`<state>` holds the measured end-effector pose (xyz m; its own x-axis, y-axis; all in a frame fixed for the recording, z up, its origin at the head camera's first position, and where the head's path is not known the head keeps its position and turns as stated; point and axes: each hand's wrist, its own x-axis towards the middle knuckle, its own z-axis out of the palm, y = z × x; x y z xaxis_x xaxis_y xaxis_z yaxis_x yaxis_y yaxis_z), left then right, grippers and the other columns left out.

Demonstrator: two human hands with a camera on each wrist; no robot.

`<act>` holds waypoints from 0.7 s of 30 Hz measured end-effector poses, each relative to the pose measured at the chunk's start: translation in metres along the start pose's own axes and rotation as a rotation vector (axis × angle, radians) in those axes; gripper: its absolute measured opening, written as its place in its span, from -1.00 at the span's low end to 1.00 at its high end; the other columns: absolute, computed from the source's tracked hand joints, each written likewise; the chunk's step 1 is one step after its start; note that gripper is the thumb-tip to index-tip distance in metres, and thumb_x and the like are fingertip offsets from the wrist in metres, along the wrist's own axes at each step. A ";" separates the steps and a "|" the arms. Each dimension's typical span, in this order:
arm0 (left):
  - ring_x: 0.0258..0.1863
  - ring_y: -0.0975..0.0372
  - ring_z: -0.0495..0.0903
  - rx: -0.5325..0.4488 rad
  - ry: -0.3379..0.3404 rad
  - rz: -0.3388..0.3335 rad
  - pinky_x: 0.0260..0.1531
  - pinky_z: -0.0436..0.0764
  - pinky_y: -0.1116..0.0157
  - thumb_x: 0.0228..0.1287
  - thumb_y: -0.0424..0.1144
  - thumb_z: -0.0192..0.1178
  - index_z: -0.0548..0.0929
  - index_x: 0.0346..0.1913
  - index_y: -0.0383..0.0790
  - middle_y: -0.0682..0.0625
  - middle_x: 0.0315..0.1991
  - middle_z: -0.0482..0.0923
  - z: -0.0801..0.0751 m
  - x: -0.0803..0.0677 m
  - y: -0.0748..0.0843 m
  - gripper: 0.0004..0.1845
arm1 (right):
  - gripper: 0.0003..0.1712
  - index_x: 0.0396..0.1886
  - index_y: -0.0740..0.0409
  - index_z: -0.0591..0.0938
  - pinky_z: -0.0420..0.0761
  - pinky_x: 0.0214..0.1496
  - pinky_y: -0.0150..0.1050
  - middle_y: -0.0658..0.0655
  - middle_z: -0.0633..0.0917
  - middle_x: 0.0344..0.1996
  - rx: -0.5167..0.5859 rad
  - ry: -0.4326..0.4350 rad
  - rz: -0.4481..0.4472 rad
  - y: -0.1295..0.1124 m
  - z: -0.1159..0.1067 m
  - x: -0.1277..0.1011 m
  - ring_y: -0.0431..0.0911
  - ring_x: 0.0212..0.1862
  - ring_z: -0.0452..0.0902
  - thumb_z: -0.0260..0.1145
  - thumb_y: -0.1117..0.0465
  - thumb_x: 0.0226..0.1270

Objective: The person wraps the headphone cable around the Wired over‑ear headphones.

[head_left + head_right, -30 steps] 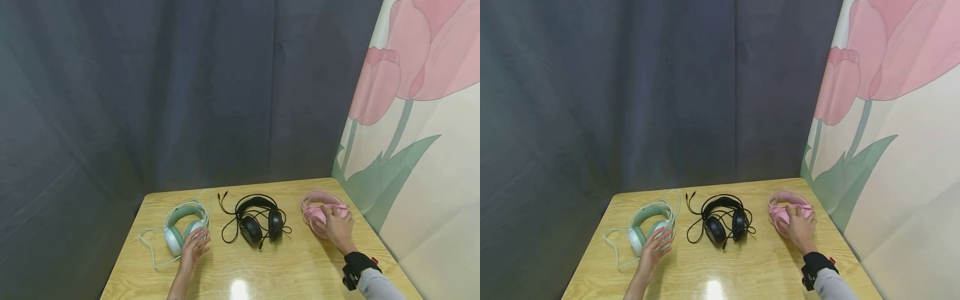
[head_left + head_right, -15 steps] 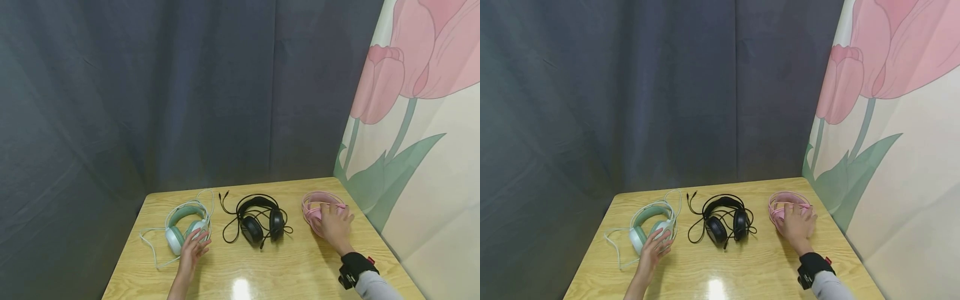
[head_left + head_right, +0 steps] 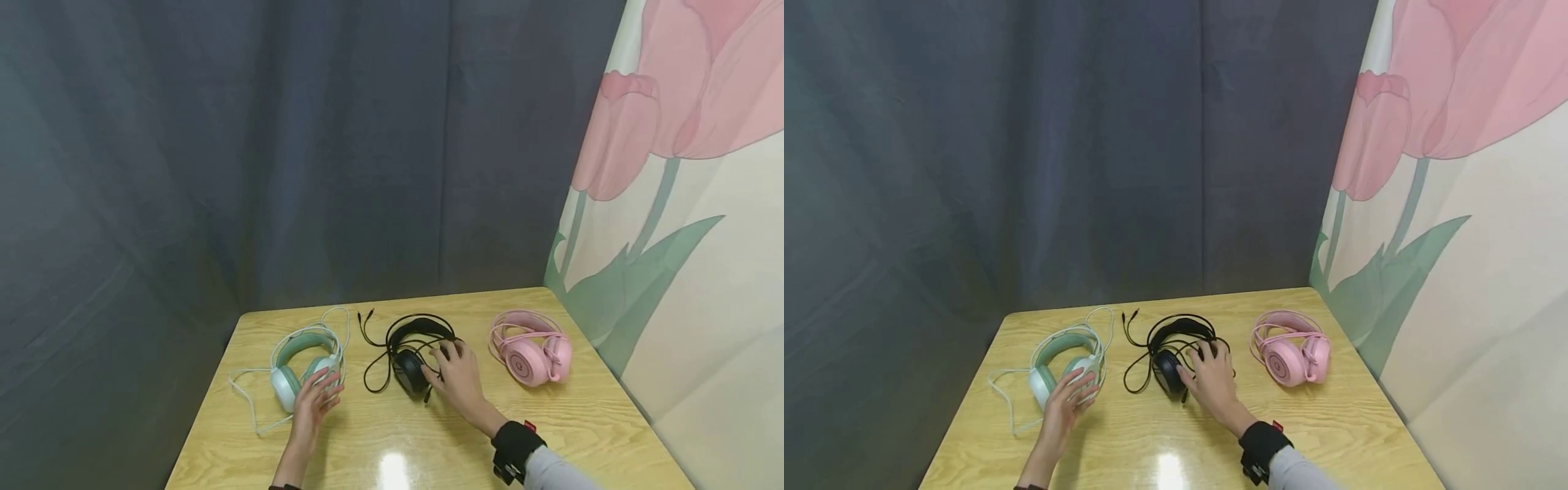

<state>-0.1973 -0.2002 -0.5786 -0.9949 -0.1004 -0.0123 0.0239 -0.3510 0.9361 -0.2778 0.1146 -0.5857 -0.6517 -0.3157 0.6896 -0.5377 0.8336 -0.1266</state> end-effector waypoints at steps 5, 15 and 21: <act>0.07 -0.01 0.61 0.000 -0.019 0.011 0.06 0.57 0.13 0.57 -0.21 -0.14 0.22 0.35 -0.50 -0.16 0.10 0.60 -0.001 0.000 0.003 -0.52 | -0.33 0.11 0.09 0.64 0.26 0.24 0.39 0.33 0.50 0.19 -0.071 -0.201 0.091 -0.021 0.016 0.010 0.47 0.24 0.28 0.36 -0.28 0.20; 0.00 0.04 0.65 -0.006 -0.057 0.067 0.01 0.59 0.16 0.57 -0.21 -0.13 0.24 0.32 -0.52 -0.21 0.09 0.60 -0.006 0.000 -0.003 -0.52 | -0.09 0.38 -0.16 0.47 -0.01 0.20 0.61 0.28 0.27 0.45 -0.226 -0.413 0.160 -0.025 0.038 0.008 0.62 0.36 -0.05 0.24 -0.51 0.11; -0.04 0.10 0.67 0.001 -0.036 0.066 0.01 0.60 0.14 0.57 -0.24 -0.15 0.27 0.31 -0.50 -0.21 0.08 0.60 -0.007 -0.001 -0.003 -0.56 | -0.06 0.34 -0.09 0.51 0.13 0.04 0.67 0.32 0.26 0.44 -0.189 -0.426 0.232 -0.030 0.036 0.007 0.68 0.34 -0.16 0.26 -0.52 0.06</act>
<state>-0.1956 -0.2055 -0.5834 -0.9941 -0.0895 0.0620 0.0893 -0.3441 0.9347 -0.2860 0.0712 -0.6027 -0.9233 -0.2365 0.3028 -0.2729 0.9584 -0.0837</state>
